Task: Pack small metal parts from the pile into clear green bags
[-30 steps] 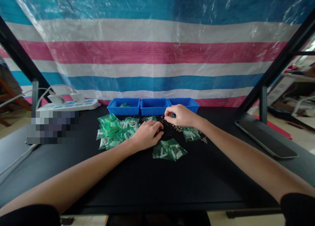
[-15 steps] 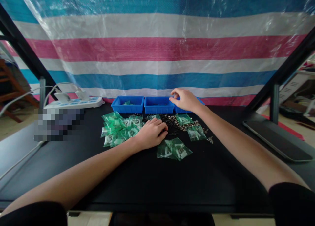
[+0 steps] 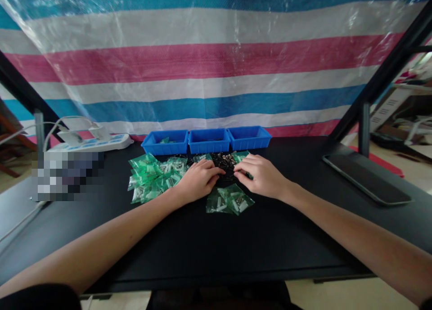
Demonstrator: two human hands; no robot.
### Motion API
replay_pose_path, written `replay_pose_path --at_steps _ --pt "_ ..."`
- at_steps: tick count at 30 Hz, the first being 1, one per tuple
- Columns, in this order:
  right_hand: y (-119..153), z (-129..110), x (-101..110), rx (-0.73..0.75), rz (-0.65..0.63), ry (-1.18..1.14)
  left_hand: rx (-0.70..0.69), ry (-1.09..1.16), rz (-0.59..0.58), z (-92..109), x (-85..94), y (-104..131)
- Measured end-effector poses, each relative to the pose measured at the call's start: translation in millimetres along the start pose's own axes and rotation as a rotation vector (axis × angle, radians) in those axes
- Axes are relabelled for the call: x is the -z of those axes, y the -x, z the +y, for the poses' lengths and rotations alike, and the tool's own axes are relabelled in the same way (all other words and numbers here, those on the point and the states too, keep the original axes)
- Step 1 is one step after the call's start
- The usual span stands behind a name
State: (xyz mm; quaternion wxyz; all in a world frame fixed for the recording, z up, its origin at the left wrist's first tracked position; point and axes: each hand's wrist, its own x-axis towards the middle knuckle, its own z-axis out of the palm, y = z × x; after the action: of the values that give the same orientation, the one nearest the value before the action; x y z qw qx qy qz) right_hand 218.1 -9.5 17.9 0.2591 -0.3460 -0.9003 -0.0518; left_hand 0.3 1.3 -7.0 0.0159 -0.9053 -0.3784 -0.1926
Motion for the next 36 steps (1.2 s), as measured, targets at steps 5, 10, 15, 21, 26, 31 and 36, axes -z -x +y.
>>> replay_pose_path --at_steps 5,10,15,21,26,31,36 --pt "1 -6 -11 0.064 0.003 -0.021 -0.012 0.02 0.006 0 1.9 -1" --pt "1 -6 -16 0.083 -0.029 -0.029 -0.063 0.069 0.025 -2 1.5 0" --pt "1 -8 -17 0.085 -0.034 -0.019 -0.14 0.092 0.029 -1 2.4 0" --pt "2 -16 -15 0.057 -0.018 0.062 -0.186 0.133 0.11 5 7.6 1" --pt "2 -22 -14 0.058 0.039 0.104 -0.211 0.211 0.157 5 7.9 2" --pt "2 -24 -14 0.094 0.072 0.07 -0.173 0.367 0.223 3 6.1 5" --pt "2 -22 -14 0.109 0.126 0.03 -0.187 0.359 0.185 7 9.4 5"
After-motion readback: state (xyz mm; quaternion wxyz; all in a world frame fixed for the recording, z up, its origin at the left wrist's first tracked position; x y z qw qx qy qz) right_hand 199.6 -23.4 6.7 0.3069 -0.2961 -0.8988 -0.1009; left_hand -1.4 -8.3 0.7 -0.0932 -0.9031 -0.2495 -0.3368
